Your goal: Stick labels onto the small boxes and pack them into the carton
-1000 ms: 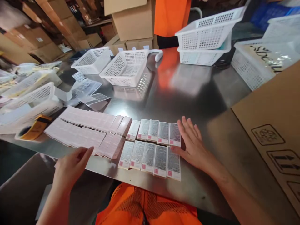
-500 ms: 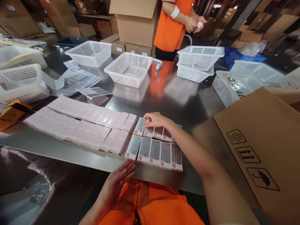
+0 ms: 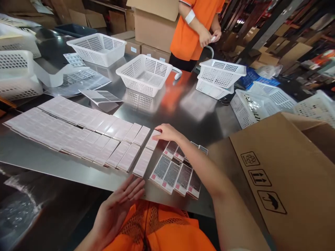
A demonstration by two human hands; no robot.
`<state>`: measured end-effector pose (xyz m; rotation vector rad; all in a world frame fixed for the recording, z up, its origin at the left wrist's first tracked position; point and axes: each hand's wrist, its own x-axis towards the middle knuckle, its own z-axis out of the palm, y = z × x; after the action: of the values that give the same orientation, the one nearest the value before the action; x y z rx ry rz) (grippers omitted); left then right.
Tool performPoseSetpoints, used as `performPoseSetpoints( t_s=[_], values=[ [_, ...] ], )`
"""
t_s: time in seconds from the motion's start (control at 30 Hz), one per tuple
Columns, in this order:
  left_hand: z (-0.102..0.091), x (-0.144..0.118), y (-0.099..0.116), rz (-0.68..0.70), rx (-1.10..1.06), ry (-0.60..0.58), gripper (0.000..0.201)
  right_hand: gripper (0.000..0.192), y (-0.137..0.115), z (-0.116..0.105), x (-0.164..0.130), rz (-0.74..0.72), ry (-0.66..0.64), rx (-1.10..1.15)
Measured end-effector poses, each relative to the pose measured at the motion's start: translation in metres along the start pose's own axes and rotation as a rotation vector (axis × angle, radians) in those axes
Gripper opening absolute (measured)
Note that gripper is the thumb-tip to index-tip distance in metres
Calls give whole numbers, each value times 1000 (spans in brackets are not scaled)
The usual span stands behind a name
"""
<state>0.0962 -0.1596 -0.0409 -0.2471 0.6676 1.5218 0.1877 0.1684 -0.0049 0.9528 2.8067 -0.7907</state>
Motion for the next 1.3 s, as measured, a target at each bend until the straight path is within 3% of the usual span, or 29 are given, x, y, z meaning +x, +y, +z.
performPoseSetpoints(
  t_s=[0.07, 0.17, 0.23, 0.37, 0.47, 0.57, 0.67, 0.73, 0.8, 0.87, 0.97, 1.1, 1.2, 1.3],
  values=[
    [-3, -5, 3, -16, -11, 25, 40, 68, -1, -8, 0, 52, 11, -1],
    [-5, -3, -3, -220, 5, -16, 42, 79, 15, -27, -26, 162, -2, -50],
    [-1, 4, -12, -328, 1, -83, 50, 69, 31, -36, -51, 199, -85, -67],
    [15, 18, -29, -300, 4, -96, 57, 37, 50, -32, -80, 167, -164, -33],
    [20, 18, -33, -251, 7, -24, 58, 34, 47, -19, -69, 141, -101, -29],
    [18, 10, -30, -183, -7, 4, 59, 33, 30, -9, -40, 107, -60, -34],
    [11, 2, -26, -83, -54, 43, 58, 45, 14, -8, -15, 72, -51, -9],
    [5, -3, -24, -68, -80, 62, 56, 57, 13, -15, -14, 76, -40, 20],
    [3, -6, -24, -172, -77, 36, 54, 68, 25, -27, -27, 121, -25, 27],
    [6, -6, -28, -365, -50, -33, 53, 75, 45, -39, -52, 192, -36, 9],
    [14, 2, -43, -520, -11, -119, 59, 65, 69, -45, -94, 248, -122, 10],
    [10, 26, -71, -457, -20, -205, 62, 39, 74, -31, -122, 218, -98, 25],
    [-6, 42, -78, -389, -31, -305, 66, 34, 65, -23, -112, 176, -19, -4],
    [-19, 40, -67, -276, -27, -339, 63, 35, 50, -19, -87, 138, 31, -20]
  ],
)
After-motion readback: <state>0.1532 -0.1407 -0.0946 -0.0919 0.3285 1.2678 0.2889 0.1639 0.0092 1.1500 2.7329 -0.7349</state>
